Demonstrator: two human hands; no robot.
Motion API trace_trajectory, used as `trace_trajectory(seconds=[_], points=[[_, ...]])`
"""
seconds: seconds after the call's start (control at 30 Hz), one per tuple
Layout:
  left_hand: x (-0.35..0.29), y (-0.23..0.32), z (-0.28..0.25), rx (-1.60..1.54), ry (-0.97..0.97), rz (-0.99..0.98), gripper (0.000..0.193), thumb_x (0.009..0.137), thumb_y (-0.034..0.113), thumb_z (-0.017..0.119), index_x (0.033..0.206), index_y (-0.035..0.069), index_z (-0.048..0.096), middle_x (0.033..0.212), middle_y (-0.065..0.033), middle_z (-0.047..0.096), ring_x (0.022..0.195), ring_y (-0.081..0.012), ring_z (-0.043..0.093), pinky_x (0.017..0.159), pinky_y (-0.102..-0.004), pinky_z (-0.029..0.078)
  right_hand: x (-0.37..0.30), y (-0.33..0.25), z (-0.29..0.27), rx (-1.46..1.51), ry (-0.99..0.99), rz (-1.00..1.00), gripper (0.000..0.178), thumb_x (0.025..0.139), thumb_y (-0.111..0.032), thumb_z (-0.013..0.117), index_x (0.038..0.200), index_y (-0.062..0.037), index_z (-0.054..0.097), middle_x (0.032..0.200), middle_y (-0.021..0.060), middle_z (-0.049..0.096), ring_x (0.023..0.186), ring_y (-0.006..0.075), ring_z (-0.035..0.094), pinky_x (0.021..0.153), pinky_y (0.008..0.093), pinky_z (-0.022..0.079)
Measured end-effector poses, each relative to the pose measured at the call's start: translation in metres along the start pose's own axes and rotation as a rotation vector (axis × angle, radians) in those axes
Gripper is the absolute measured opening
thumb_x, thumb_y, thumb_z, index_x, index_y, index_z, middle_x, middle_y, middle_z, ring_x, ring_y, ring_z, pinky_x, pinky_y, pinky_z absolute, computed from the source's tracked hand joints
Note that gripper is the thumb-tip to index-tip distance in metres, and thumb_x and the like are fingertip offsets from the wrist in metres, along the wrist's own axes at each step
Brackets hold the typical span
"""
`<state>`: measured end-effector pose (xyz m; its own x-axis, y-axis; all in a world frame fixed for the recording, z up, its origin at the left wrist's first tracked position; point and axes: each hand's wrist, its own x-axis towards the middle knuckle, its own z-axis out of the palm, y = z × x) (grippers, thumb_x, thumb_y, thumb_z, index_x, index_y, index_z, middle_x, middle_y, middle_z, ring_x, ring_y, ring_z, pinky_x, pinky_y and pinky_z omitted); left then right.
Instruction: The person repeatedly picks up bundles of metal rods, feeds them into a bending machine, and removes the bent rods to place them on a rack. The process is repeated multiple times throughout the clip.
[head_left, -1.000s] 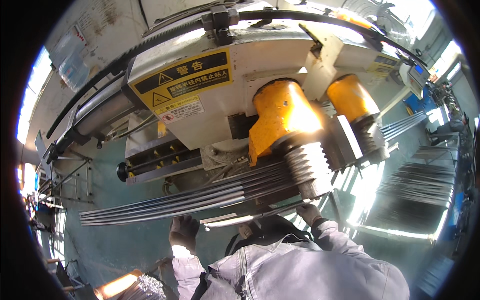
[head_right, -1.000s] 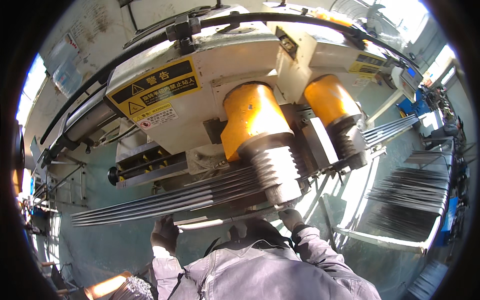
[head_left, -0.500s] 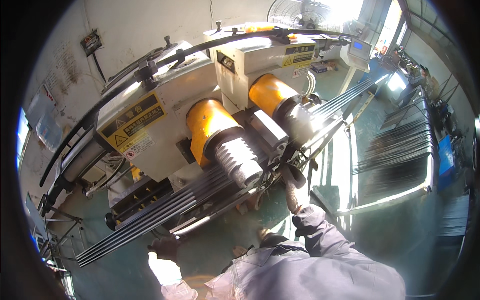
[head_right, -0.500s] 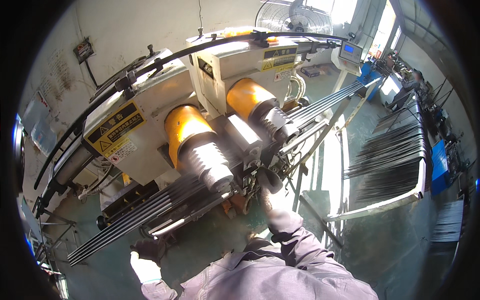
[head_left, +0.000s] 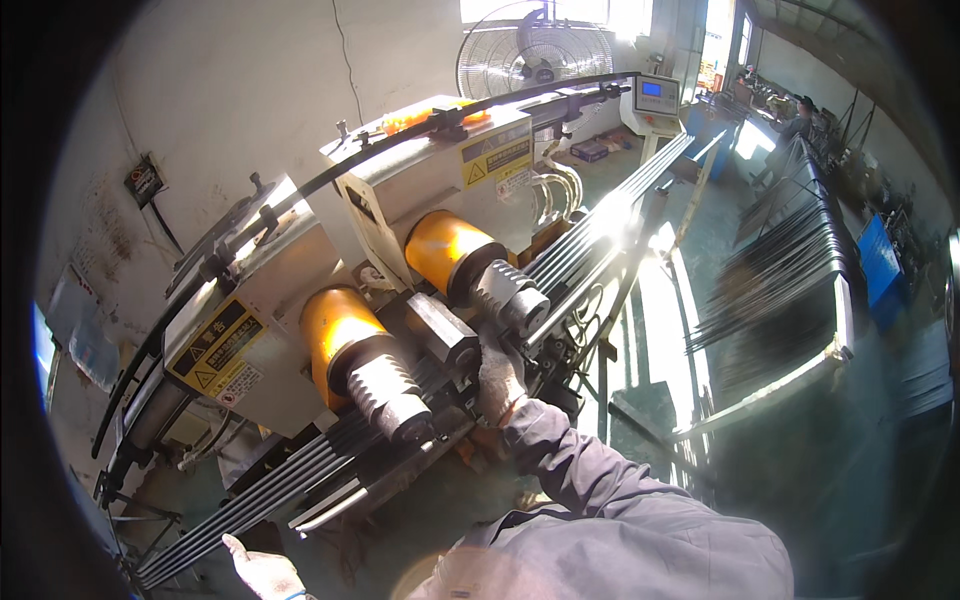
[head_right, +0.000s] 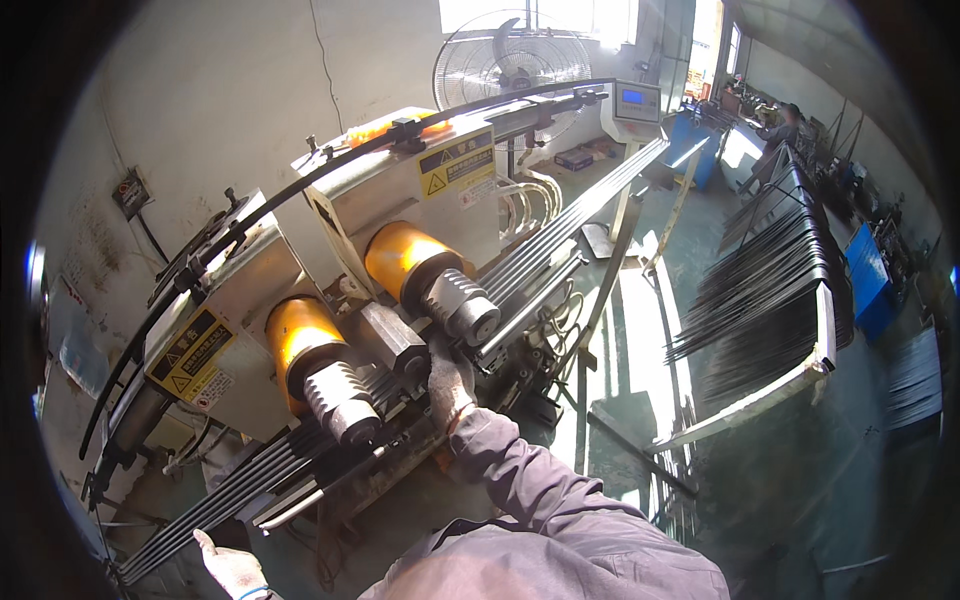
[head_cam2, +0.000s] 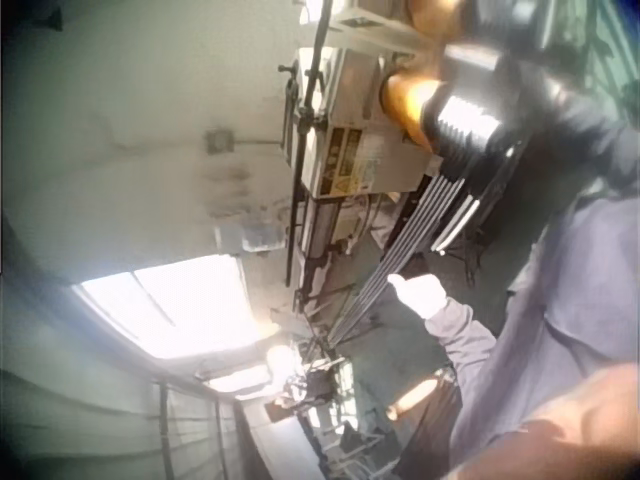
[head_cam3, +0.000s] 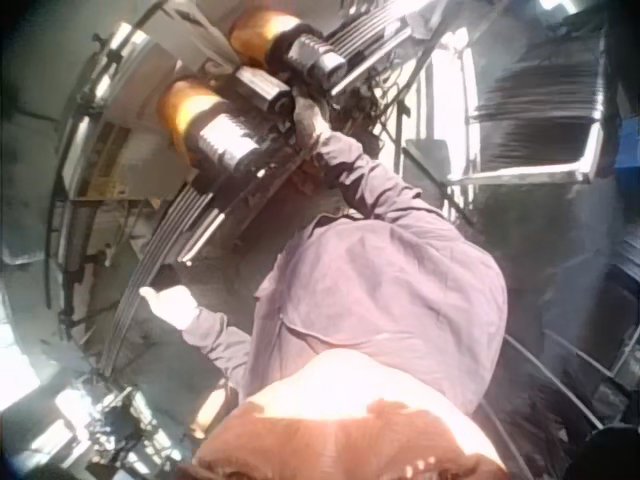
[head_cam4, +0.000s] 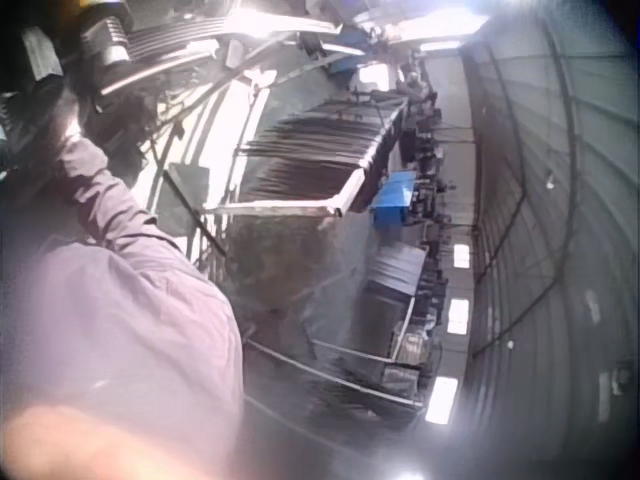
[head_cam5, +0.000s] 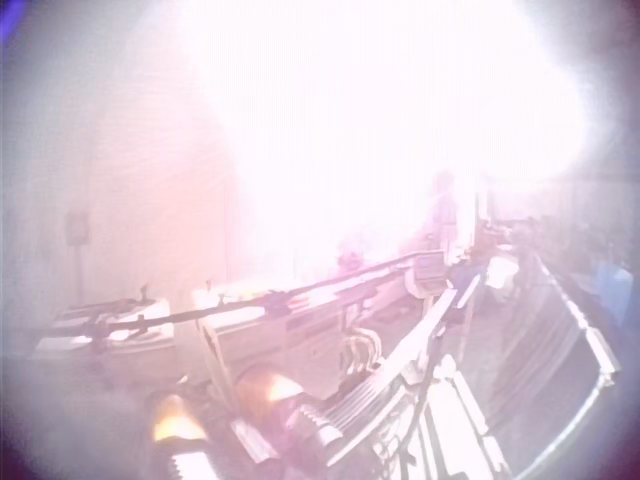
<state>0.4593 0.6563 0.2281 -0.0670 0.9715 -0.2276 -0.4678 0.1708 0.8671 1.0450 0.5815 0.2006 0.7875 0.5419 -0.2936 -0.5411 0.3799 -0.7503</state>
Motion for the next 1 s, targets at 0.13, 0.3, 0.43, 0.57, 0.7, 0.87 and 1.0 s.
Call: trace_trajectory(seconds=[0.13,0.3,0.43,0.57,0.7,0.87,1.0], points=[[-0.001,0.062,0.052,0.077,0.058,0.326,0.042,0.113,0.055,0.065,0.129,0.020,0.081,0.118,0.0043,0.073,0.109,-0.0102,0.067,0.098,-0.0274,0.054,0.002,-0.006,0.001,-0.074,-0.015,-0.001,0.039,0.111,-0.041,0.072,0.129,-0.0064,0.074,0.100,0.0026,0.075,0.077,0.0141,0.070,0.068,0.0339,0.055],[-0.021,0.119,0.163,0.080,0.114,0.566,0.052,0.114,0.032,0.065,0.161,0.008,0.063,0.157,-0.0147,0.067,0.143,-0.0280,0.062,0.127,-0.0472,0.045,0.005,-0.019,0.003,-0.058,-0.129,0.005,0.030,0.107,-0.031,0.074,0.125,-0.0068,0.074,0.094,0.0019,0.072,0.073,0.0142,0.069,0.063,0.0339,0.053],[-0.035,0.120,0.253,0.161,0.008,0.583,0.042,0.116,0.027,0.063,0.149,0.001,0.065,0.138,-0.0178,0.074,0.120,-0.0281,0.072,0.107,-0.0425,0.059,0.014,-0.029,0.009,-0.103,-0.167,-0.043,0.031,0.103,-0.024,0.077,0.128,-0.0062,0.074,0.106,0.0064,0.077,0.081,0.0168,0.075,0.061,0.0346,0.055],[-0.047,0.119,0.316,0.131,-0.106,0.596,0.037,0.114,0.013,0.062,0.150,0.004,0.060,0.128,-0.0204,0.074,0.106,-0.0294,0.073,0.096,-0.0442,0.064,0.025,-0.027,0.001,-0.265,-0.246,-0.365,0.035,0.107,-0.024,0.074,0.135,-0.0031,0.074,0.120,0.0098,0.078,0.096,0.0176,0.078,0.066,0.0369,0.061],[-0.065,0.128,0.360,0.293,-0.238,0.632,0.040,0.110,0.005,0.060,0.150,0.002,0.055,0.117,-0.0192,0.076,0.101,-0.0262,0.075,0.096,-0.0402,0.063,0.039,-0.017,-0.014,-0.347,-0.276,-0.277,0.034,0.111,-0.022,0.067,0.139,-0.0025,0.073,0.127,0.0076,0.077,0.112,0.0189,0.076,0.085,0.0366,0.065],[-0.083,0.133,0.415,0.458,-0.348,0.568,0.040,0.107,0.006,0.065,0.147,0.003,0.060,0.110,-0.0128,0.078,0.102,-0.0222,0.077,0.096,-0.0367,0.063,0.049,-0.010,-0.023,-0.602,-0.323,-0.582,0.035,0.112,-0.021,0.066,0.141,-0.0039,0.073,0.130,0.0091,0.077,0.118,0.0185,0.074,0.092,0.0364,0.064],[-0.087,0.133,0.449,1.021,-0.434,0.801,0.026,0.113,0.019,0.065,0.133,0.003,0.071,0.108,-0.0084,0.077,0.100,-0.0172,0.075,0.091,-0.0320,0.060,0.048,-0.013,-0.024,-0.660,-0.329,-0.517,0.035,0.108,-0.013,0.065,0.142,-0.0050,0.072,0.135,0.0131,0.076,0.128,0.0252,0.072,0.106,0.0388,0.060]])
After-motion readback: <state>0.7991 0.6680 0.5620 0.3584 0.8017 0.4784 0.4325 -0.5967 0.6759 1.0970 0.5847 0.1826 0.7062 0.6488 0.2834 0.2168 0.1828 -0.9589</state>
